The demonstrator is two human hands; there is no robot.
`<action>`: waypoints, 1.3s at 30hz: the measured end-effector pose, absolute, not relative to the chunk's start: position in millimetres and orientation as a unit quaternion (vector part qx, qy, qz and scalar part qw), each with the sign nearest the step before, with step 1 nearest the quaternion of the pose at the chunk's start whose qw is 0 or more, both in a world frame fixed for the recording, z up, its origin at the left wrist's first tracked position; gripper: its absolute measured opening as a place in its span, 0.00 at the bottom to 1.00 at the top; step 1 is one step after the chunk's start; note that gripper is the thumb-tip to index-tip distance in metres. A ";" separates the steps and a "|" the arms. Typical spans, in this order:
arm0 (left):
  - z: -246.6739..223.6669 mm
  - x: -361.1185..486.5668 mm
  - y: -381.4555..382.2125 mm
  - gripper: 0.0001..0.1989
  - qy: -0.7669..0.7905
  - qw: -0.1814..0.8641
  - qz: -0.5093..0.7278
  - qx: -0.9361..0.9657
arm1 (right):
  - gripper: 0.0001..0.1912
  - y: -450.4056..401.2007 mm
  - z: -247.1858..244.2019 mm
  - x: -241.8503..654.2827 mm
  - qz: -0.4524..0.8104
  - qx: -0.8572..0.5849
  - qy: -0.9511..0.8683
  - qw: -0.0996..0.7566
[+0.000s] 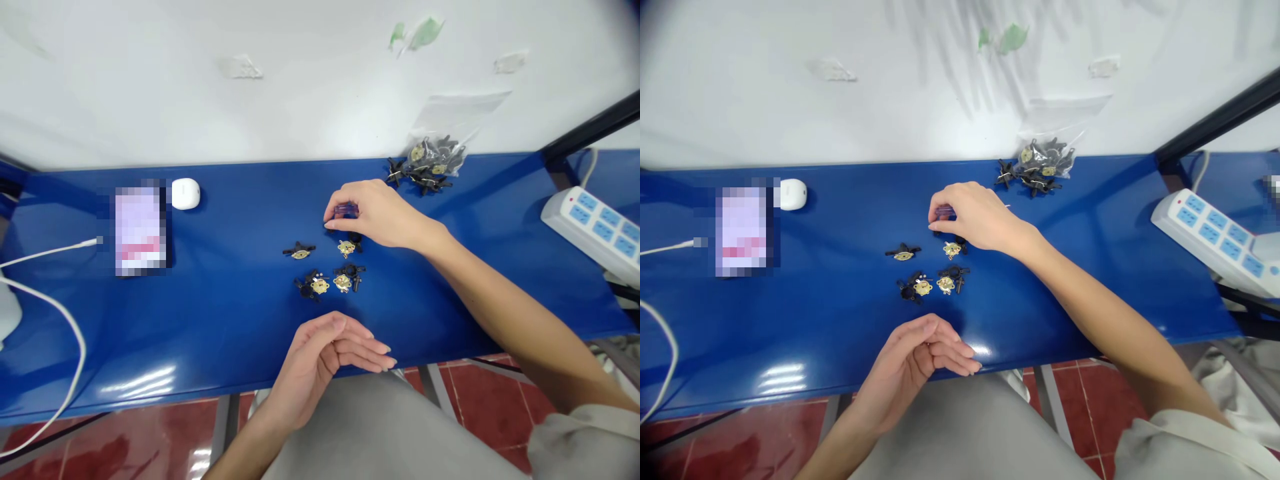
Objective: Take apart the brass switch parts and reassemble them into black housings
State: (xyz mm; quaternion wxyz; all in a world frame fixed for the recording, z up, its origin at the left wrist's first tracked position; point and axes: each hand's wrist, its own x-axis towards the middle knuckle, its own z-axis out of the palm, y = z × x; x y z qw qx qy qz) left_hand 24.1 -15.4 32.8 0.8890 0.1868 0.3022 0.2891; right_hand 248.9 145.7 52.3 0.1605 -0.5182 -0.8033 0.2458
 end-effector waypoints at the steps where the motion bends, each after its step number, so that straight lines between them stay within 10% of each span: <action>1: 32.9 24.1 -15.4 0.21 0.303 0.888 0.289 0.187 | 0.03 145.7 51.5 248.7 0.247 -0.516 -0.804 0.159; 39: 34.0 26.3 -11.7 0.21 0.314 0.884 0.291 0.185 | 0.06 151.3 59.4 266.8 0.257 -0.512 -0.814 0.100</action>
